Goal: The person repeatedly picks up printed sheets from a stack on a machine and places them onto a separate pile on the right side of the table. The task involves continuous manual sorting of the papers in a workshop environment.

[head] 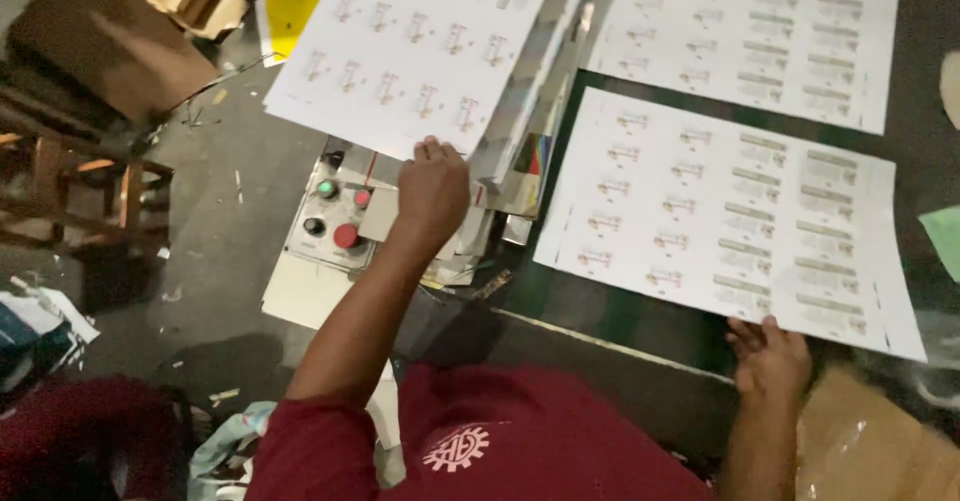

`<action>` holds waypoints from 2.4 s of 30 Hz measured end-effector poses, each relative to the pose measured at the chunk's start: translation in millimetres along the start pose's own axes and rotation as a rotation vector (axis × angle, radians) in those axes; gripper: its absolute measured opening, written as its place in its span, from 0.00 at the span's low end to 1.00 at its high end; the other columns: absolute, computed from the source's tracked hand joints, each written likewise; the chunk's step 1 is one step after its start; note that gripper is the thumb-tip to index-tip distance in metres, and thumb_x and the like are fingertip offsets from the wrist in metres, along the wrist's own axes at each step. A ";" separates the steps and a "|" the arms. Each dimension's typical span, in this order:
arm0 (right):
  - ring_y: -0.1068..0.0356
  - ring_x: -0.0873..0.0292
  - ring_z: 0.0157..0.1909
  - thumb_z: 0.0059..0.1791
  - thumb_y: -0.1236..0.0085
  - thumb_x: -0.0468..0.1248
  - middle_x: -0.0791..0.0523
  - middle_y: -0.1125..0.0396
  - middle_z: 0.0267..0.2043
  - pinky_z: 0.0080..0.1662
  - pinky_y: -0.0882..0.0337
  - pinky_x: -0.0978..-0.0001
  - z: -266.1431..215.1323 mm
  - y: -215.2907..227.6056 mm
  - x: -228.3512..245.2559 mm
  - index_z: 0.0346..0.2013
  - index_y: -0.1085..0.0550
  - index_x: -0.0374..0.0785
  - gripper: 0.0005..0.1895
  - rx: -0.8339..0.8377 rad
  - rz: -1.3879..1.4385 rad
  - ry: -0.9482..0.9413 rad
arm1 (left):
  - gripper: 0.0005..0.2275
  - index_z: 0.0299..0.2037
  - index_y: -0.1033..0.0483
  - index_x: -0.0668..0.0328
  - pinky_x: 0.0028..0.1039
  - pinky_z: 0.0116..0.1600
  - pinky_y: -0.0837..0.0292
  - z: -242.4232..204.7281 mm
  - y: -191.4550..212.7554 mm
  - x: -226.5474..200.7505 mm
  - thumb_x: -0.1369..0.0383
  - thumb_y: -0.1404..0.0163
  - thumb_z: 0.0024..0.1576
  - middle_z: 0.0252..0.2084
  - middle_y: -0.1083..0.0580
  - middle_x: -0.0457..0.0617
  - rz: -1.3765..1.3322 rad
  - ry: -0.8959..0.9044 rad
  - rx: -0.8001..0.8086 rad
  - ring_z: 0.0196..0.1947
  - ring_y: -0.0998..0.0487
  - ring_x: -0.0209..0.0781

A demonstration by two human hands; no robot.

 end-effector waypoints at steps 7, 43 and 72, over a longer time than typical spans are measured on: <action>0.22 0.52 0.40 0.60 0.50 0.37 0.51 0.27 0.42 0.36 0.25 0.63 36.1 -37.2 -7.4 0.58 0.32 0.35 0.13 0.015 -0.026 -0.040 | 0.03 0.28 0.26 0.62 0.46 0.28 0.25 17.2 35.2 14.5 0.75 0.51 0.53 0.24 0.23 0.62 -0.161 -0.077 0.043 0.23 0.19 0.61; 0.24 0.57 0.39 0.58 0.51 0.38 0.51 0.25 0.43 0.33 0.31 0.67 -27.3 -237.1 22.4 0.53 0.28 0.32 0.13 0.565 -0.090 -0.191 | 0.14 0.45 0.20 0.60 0.40 0.53 0.24 -135.6 116.2 14.0 0.68 0.40 0.49 0.56 0.22 0.56 -0.552 -0.228 -0.035 0.54 0.21 0.55; 0.24 0.52 0.43 0.60 0.49 0.37 0.50 0.27 0.44 0.39 0.26 0.63 -10.7 -46.8 2.8 0.53 0.30 0.32 0.11 0.054 -0.041 -0.097 | 0.04 0.27 0.25 0.63 0.39 0.27 0.25 29.2 10.3 -1.8 0.74 0.50 0.53 0.22 0.23 0.57 -0.096 -0.116 0.059 0.21 0.20 0.52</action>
Point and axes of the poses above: each hand's wrist, its own z-axis towards the middle knuckle, its own y-axis out of the back of the hand, x = y × z, the point moved 7 cm from there along z, towards the middle knuckle
